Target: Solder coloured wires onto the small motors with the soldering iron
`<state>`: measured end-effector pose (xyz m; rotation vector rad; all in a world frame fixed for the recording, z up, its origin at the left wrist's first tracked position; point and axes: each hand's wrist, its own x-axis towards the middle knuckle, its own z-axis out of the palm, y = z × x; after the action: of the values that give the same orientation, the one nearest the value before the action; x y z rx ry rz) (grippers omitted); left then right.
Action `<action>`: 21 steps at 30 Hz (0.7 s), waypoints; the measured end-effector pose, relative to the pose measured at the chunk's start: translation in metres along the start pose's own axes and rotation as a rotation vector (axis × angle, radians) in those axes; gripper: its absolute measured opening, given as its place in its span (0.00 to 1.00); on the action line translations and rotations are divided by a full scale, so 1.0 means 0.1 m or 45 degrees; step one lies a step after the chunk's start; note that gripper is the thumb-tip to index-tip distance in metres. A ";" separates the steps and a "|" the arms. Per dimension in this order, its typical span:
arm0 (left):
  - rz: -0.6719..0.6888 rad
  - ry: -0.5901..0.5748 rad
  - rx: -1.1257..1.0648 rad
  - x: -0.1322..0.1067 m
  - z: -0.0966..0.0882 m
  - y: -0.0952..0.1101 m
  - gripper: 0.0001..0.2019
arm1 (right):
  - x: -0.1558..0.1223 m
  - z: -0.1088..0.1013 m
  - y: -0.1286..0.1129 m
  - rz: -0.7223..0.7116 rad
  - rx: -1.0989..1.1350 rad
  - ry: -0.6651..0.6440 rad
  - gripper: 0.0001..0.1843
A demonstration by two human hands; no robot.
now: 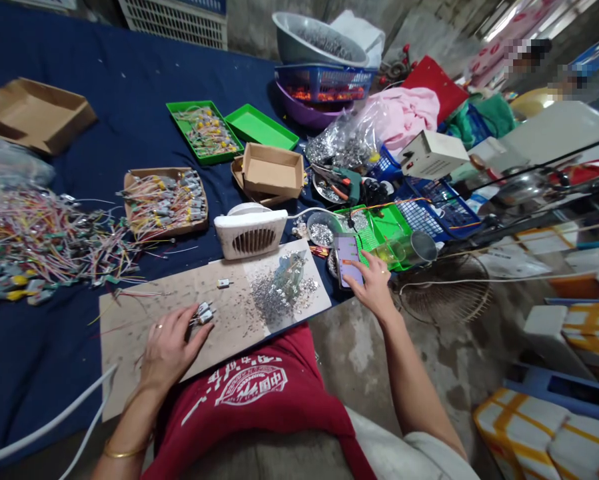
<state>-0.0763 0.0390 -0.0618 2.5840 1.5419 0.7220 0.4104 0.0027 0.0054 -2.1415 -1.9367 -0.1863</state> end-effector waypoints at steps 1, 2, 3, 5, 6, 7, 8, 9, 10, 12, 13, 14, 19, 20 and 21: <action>0.002 -0.001 -0.001 0.01 -0.01 0.00 0.21 | -0.04 -0.01 -0.04 -0.003 0.002 0.011 0.22; 0.003 -0.003 -0.003 0.01 -0.01 0.01 0.21 | -0.07 -0.01 -0.07 0.000 0.002 0.024 0.22; 0.002 -0.010 -0.007 0.01 -0.01 0.01 0.21 | -0.10 -0.02 -0.10 0.007 0.001 0.035 0.22; -0.007 -0.026 -0.014 0.02 -0.02 0.01 0.22 | -0.12 -0.02 -0.14 0.024 0.003 0.038 0.21; -0.017 -0.032 -0.015 0.02 -0.02 0.01 0.22 | -0.13 -0.02 -0.15 0.035 0.005 0.028 0.21; -0.026 -0.038 -0.015 0.02 -0.02 0.01 0.22 | -0.13 -0.02 -0.15 0.048 0.007 0.012 0.21; -0.033 -0.041 -0.016 0.01 -0.02 0.01 0.22 | -0.12 -0.01 -0.16 0.063 0.010 -0.009 0.21; -0.038 -0.043 -0.018 0.01 -0.01 0.01 0.22 | -0.11 -0.01 -0.16 0.078 0.013 -0.032 0.22; -0.040 -0.044 -0.022 0.01 -0.01 0.01 0.22 | -0.10 -0.01 -0.16 0.094 0.017 -0.051 0.22; -0.047 -0.049 -0.034 0.00 0.00 0.00 0.22 | -0.08 -0.01 -0.16 0.118 0.027 -0.076 0.22; -0.056 -0.051 -0.040 -0.01 0.00 0.00 0.22 | -0.07 0.00 -0.16 0.122 0.032 -0.082 0.22; -0.066 -0.052 -0.045 -0.01 0.00 0.00 0.22 | -0.07 0.00 -0.17 0.122 0.036 -0.085 0.22; -0.061 -0.051 -0.051 -0.01 0.00 0.00 0.22 | -0.06 -0.01 -0.17 0.109 0.027 -0.096 0.22; -0.057 -0.051 -0.053 -0.01 0.00 0.01 0.22 | -0.06 -0.03 -0.17 0.117 0.025 -0.087 0.22; -0.056 -0.052 -0.055 -0.01 0.00 0.01 0.22 | -0.07 -0.05 -0.16 0.127 0.025 -0.072 0.22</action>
<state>-0.0762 0.0379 -0.0619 2.5097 1.5485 0.6867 0.3940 -0.0040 0.0098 -2.2469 -1.8481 -0.0888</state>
